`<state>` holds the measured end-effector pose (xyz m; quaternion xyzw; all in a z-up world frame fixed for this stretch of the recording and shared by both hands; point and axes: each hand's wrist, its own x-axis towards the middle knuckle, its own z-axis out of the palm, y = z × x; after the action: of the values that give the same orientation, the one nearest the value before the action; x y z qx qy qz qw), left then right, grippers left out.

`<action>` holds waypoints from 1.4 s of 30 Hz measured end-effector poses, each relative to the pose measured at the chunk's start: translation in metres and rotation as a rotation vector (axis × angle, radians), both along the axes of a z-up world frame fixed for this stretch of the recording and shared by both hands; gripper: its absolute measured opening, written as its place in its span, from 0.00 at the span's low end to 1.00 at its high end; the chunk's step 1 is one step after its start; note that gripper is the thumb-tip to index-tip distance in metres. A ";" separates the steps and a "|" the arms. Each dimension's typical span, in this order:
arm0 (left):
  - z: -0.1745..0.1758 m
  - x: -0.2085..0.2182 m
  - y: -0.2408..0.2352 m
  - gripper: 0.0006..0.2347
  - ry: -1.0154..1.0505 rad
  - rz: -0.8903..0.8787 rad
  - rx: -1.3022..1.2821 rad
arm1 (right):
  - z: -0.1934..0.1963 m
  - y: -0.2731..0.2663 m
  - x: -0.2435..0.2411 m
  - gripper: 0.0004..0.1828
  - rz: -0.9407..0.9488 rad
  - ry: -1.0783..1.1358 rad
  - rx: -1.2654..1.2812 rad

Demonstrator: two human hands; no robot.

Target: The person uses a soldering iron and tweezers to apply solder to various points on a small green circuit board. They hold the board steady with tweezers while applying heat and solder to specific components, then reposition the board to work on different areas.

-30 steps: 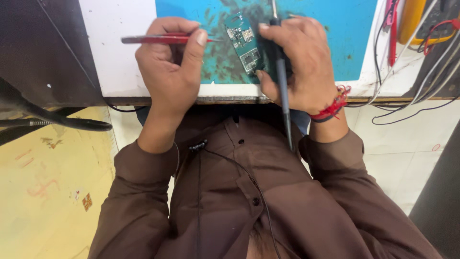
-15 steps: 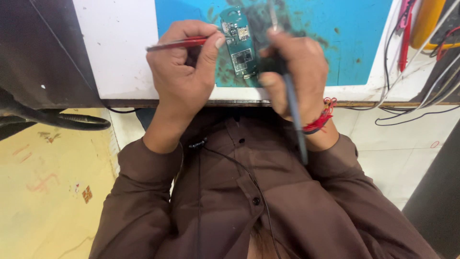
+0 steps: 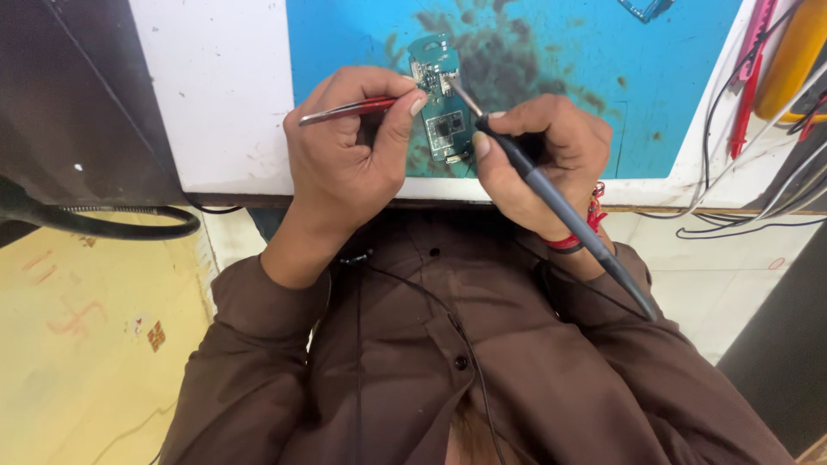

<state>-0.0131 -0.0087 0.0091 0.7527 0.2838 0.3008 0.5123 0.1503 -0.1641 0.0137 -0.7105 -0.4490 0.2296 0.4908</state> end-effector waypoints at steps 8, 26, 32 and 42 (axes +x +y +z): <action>-0.001 0.001 0.001 0.05 0.032 -0.011 0.017 | 0.001 0.007 0.001 0.11 0.052 -0.034 0.019; -0.003 0.000 0.002 0.05 0.020 -0.026 0.028 | -0.001 0.010 0.002 0.11 0.066 -0.061 0.015; -0.003 0.001 0.002 0.05 0.031 -0.028 0.021 | -0.002 0.012 0.003 0.11 0.101 -0.104 0.068; -0.001 0.000 0.002 0.05 0.034 -0.029 0.032 | 0.000 0.012 0.002 0.11 0.079 -0.083 0.043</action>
<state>-0.0129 -0.0069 0.0077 0.7700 0.2765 0.2849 0.4995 0.1526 -0.1522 0.0133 -0.6905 -0.5013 0.2094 0.4775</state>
